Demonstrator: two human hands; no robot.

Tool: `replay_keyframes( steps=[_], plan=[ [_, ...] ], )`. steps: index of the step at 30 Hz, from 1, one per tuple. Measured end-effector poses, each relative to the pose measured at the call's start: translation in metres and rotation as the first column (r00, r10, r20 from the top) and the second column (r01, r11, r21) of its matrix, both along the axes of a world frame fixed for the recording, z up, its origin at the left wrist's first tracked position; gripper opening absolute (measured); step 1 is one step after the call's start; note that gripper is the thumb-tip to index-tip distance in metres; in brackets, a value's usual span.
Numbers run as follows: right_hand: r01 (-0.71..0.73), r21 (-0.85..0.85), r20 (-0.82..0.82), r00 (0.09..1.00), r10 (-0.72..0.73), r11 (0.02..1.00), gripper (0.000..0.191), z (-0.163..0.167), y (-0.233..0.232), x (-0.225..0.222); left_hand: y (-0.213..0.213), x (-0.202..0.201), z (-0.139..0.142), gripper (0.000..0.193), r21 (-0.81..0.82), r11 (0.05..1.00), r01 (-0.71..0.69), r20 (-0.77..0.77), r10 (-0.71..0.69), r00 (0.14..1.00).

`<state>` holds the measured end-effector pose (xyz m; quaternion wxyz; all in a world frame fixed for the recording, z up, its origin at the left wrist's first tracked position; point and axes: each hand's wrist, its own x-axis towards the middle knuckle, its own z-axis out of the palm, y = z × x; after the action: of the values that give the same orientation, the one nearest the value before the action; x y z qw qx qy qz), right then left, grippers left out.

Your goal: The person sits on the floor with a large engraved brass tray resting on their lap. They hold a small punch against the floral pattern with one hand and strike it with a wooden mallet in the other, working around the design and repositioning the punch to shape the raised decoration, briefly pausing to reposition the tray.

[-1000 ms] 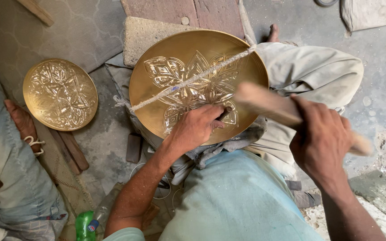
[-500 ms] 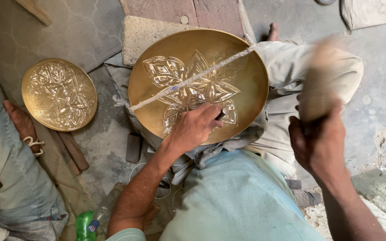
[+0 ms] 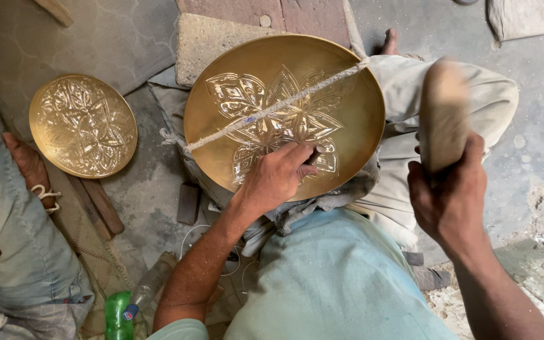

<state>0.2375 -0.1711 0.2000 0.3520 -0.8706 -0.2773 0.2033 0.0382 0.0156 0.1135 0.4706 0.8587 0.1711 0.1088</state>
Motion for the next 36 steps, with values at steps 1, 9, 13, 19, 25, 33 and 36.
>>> replay_keyframes(
  steps=[1, 9, 13, 19, 25, 33, 36],
  plan=[
    [-0.155, -0.136, 0.196, 0.964, 0.18, 0.979, 0.049, 0.001, 0.001, 0.0, 0.0, -0.001, -0.001, 0.027, -0.008, 1.0, -0.002, -0.016, 0.002, 1.0],
    [-0.266, -0.086, 0.367, 0.888, 0.278, 0.96, 0.047, 0.012, 0.005, -0.004, 0.0, -0.004, -0.006, 0.026, 0.053, 0.999, 0.007, -0.038, -0.005, 0.999],
    [-0.247, -0.263, 0.393, 0.856, 0.337, 0.933, 0.042, 0.013, 0.005, -0.006, 0.0, -0.004, -0.004, 0.029, 0.042, 0.999, 0.001, -0.011, 0.0, 1.0],
    [-0.162, 0.107, 0.117, 0.982, 0.15, 0.981, 0.047, 0.009, 0.005, -0.005, -0.002, -0.005, -0.005, 0.04, 0.03, 0.999, -0.021, 0.004, 0.021, 1.0],
    [-0.269, -0.185, 0.507, 0.798, 0.327, 0.945, 0.043, 0.008, 0.012, -0.002, -0.003, -0.007, -0.007, 0.034, 0.028, 0.999, -0.026, -0.034, 0.027, 0.999],
    [-0.346, -0.089, 0.475, 0.81, 0.345, 0.934, 0.046, 0.015, 0.021, 0.0, -0.004, -0.007, -0.006, 0.031, 0.042, 0.997, -0.07, -0.023, 0.072, 0.997],
    [-0.257, -0.072, 0.355, 0.896, 0.265, 0.964, 0.049, 0.017, 0.022, -0.002, -0.005, -0.007, -0.005, 0.029, 0.057, 0.994, -0.089, 0.001, 0.089, 0.996]
  ],
)
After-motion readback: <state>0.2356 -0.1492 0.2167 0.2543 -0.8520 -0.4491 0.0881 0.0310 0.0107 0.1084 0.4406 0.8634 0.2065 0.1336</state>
